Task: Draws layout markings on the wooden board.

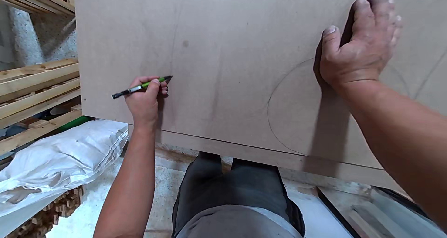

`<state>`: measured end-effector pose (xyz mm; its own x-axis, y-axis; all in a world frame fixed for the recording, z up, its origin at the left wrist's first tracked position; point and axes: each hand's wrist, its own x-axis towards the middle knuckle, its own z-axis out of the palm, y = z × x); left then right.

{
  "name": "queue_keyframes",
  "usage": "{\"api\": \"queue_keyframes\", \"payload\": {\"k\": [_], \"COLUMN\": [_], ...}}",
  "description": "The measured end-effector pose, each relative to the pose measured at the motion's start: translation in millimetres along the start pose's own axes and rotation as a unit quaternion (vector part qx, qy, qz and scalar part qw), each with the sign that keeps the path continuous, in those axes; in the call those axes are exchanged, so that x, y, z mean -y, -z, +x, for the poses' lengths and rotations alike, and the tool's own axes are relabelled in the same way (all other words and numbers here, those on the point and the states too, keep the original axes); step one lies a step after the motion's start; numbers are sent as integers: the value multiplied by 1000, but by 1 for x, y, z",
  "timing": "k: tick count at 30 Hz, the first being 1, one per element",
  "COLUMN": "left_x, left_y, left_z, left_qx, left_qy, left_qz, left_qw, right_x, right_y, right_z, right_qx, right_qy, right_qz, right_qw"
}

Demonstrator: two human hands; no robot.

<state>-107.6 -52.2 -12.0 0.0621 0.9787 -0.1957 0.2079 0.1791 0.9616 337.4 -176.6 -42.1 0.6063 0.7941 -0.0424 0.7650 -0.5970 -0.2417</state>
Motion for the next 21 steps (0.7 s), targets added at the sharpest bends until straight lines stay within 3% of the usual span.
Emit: {"api": "queue_keyframes", "payload": {"k": [7,21], "left_x": [-5,-4], "left_y": [-9,-11], "left_z": [27,28], "left_qx": [8,7], "left_qy": [-15,-23], "left_qz": [-21,-14], "left_qw": [1000,1000], "right_x": [1,-2], "right_y": [0,-1], "right_z": [0,0], "right_qx": [-3,-2], "right_qy": [0,1], "right_qz": [1,-4], "right_qw": [1000,1000]}}
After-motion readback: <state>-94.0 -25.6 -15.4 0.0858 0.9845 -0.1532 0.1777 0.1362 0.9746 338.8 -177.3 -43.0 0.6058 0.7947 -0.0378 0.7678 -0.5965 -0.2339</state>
